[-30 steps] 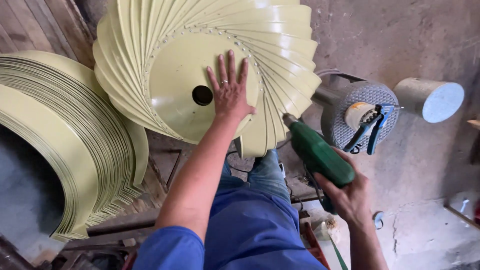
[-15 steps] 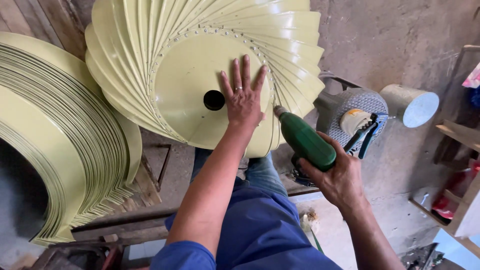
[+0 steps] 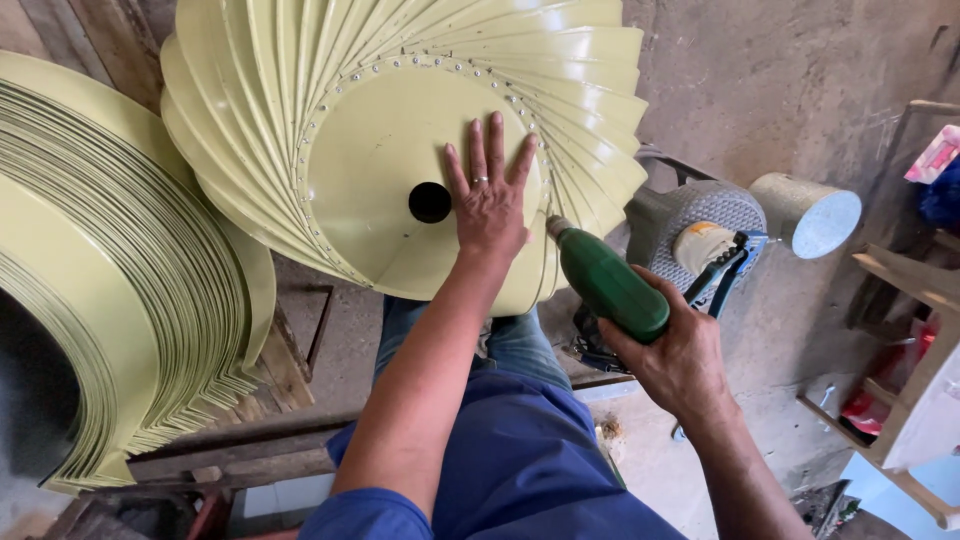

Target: Assemble metal ventilation fan blades using a drill and a rivet gun.

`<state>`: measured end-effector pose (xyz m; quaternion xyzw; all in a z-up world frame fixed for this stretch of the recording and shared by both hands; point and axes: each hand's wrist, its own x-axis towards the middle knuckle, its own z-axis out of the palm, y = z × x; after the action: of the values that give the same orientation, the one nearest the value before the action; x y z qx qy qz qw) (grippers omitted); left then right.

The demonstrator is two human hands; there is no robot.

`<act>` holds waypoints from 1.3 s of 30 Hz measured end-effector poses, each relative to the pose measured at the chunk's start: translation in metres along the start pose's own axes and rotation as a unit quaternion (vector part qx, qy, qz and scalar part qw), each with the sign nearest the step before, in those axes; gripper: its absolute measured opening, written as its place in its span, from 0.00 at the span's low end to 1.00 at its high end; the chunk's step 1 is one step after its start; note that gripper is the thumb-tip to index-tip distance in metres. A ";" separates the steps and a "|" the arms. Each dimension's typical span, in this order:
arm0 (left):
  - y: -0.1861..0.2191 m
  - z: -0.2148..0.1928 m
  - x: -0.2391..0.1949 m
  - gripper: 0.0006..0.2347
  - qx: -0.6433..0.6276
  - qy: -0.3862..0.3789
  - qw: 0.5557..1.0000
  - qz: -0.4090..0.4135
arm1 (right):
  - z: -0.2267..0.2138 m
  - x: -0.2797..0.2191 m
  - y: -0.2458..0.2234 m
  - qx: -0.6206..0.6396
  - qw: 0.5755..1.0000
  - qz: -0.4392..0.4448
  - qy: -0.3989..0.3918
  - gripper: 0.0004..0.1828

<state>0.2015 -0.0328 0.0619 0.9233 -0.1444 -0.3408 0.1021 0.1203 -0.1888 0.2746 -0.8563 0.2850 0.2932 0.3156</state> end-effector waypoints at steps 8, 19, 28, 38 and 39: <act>0.000 0.001 0.000 0.59 0.000 0.016 1.000 0.000 | -0.002 0.011 -0.016 -0.090 0.996 -0.004 0.003 0.38; 0.002 -0.007 -0.002 0.57 -0.008 0.016 1.000 -0.007 | 0.000 0.014 -0.031 -0.116 0.993 0.017 0.009 0.39; 0.006 -0.008 -0.002 0.54 -0.019 -0.001 1.000 -0.020 | -0.003 0.015 -0.037 -0.151 0.988 -0.021 -0.002 0.38; 0.008 -0.014 0.002 0.53 -0.001 0.000 1.000 -0.025 | 0.003 0.018 -0.021 -0.145 0.988 -0.056 0.009 0.39; 0.009 -0.019 0.000 0.53 -0.002 -0.001 1.000 -0.025 | 0.004 0.017 -0.020 -0.145 0.988 -0.055 0.009 0.39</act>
<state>0.2126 -0.0394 0.0783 0.9260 -0.1210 -0.3447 0.0950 0.1441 -0.1785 0.2678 -0.9100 0.1944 0.3060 0.2013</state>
